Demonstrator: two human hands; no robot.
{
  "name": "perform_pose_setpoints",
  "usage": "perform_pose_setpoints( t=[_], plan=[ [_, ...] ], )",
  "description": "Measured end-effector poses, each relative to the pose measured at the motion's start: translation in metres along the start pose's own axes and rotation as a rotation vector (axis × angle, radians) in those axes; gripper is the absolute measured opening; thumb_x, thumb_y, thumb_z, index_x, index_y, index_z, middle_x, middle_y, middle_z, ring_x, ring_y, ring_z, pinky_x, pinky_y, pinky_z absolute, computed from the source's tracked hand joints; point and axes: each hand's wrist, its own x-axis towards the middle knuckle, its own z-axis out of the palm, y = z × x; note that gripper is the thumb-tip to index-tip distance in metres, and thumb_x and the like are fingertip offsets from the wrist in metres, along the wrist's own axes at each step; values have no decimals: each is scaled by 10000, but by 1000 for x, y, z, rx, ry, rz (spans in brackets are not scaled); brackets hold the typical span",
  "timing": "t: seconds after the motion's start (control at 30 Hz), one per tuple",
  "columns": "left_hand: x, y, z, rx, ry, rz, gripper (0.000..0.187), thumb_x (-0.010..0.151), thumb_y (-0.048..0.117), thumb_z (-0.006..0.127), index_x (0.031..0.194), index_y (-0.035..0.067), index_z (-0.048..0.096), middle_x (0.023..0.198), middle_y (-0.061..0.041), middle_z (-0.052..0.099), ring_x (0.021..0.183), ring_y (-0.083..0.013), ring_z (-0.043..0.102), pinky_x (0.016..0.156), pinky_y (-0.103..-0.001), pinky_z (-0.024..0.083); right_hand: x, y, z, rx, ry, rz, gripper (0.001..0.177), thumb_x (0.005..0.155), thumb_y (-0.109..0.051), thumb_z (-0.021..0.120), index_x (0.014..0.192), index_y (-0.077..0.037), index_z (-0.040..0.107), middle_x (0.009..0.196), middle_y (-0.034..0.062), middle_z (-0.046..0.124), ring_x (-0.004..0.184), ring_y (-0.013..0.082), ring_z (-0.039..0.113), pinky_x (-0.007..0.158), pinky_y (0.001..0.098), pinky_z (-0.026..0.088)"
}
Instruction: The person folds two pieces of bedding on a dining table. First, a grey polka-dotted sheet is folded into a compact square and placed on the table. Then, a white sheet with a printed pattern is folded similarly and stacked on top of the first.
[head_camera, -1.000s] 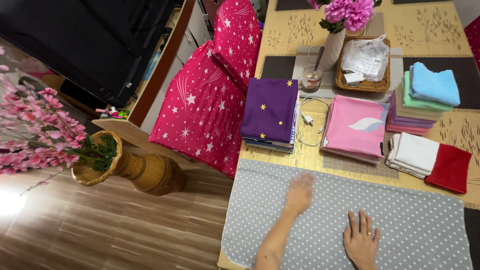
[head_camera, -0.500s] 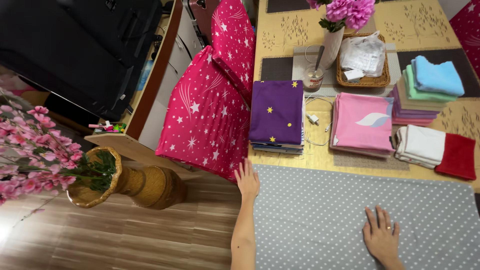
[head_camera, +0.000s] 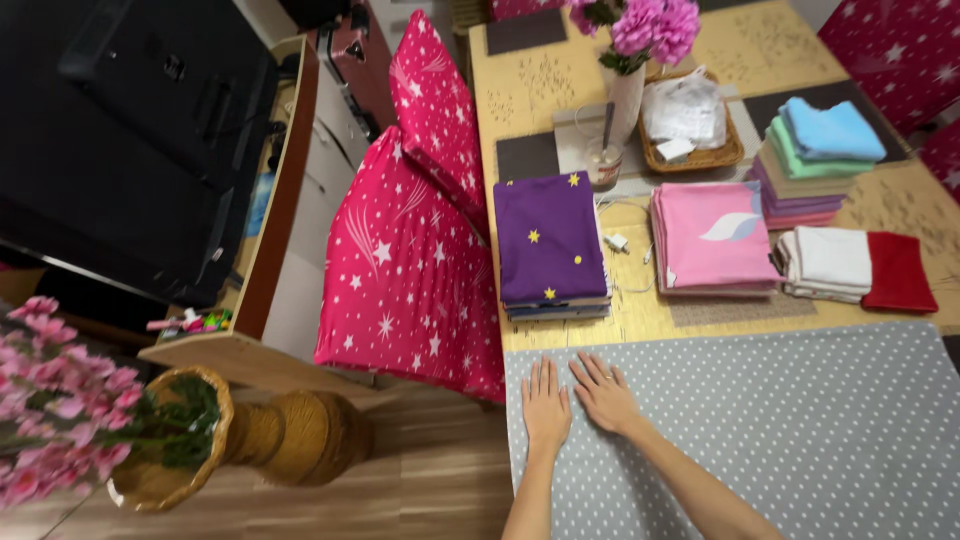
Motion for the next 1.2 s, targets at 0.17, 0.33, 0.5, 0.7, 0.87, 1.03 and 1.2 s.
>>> perform_pose_setpoints(
  t=[0.17, 0.33, 0.5, 0.7, 0.87, 1.03, 1.2],
  plan=[
    [0, 2, -11, -11, -34, -27, 609, 1038, 287, 399, 1587, 50, 284, 1685, -55, 219, 1535, -271, 189, 1229, -490, 129, -19, 82, -42, -138, -25, 175, 563, 1040, -452, 321, 1582, -330, 235, 1696, 34, 145, 1557, 255, 156, 1204, 574, 214],
    [-3, -1, -8, 41, -4, 3, 594, 1043, 282, 389, 1573, 34, 285, 1679, -73, 225, 1530, -276, 183, 1215, -492, 138, -53, 140, -84, -95, 199, 475, 613, 1022, -395, 366, 1600, -229, 244, 1689, 100, 165, 1537, 358, 176, 1157, 615, 235],
    [8, 15, 8, 190, -9, -17, 630, 1008, 253, 414, 1578, 30, 262, 1671, -80, 213, 1527, -293, 156, 1193, -561, 108, -54, 123, -74, -395, 200, 473, 659, 998, -429, 388, 1554, -85, 299, 1689, 136, 201, 1599, 369, 216, 1216, 549, 287],
    [22, 65, 34, 71, -50, 74, 611, 1060, 297, 398, 1601, 61, 239, 1687, -63, 200, 1559, -284, 142, 1228, -544, 110, -33, 68, -32, 118, 65, 70, 623, 1030, -358, 402, 1575, -91, 262, 1668, 119, 193, 1531, 298, 207, 1195, 512, 213],
    [21, 66, 33, 87, -45, 33, 630, 1036, 324, 409, 1594, 93, 230, 1687, -39, 179, 1541, -258, 151, 1215, -529, 124, -43, 137, -60, -13, -33, 163, 651, 1048, -401, 337, 1618, -125, 186, 1702, 57, 118, 1564, 239, 157, 1243, 501, 188],
    [24, 71, 30, 127, -74, -10, 645, 1017, 332, 427, 1588, 104, 232, 1685, -38, 174, 1537, -258, 162, 1219, -530, 144, -79, 239, -107, -143, 4, 269, 640, 1040, -411, 298, 1616, -171, 157, 1713, 0, 100, 1566, 208, 139, 1221, 516, 194],
    [24, 75, 24, 150, -12, 3, 649, 995, 327, 447, 1577, 116, 256, 1676, -32, 194, 1532, -256, 188, 1211, -533, 165, -106, 312, -140, -141, -36, 399, 644, 1037, -438, 276, 1625, -226, 120, 1713, -32, 81, 1562, 202, 127, 1225, 505, 200]
  ],
)
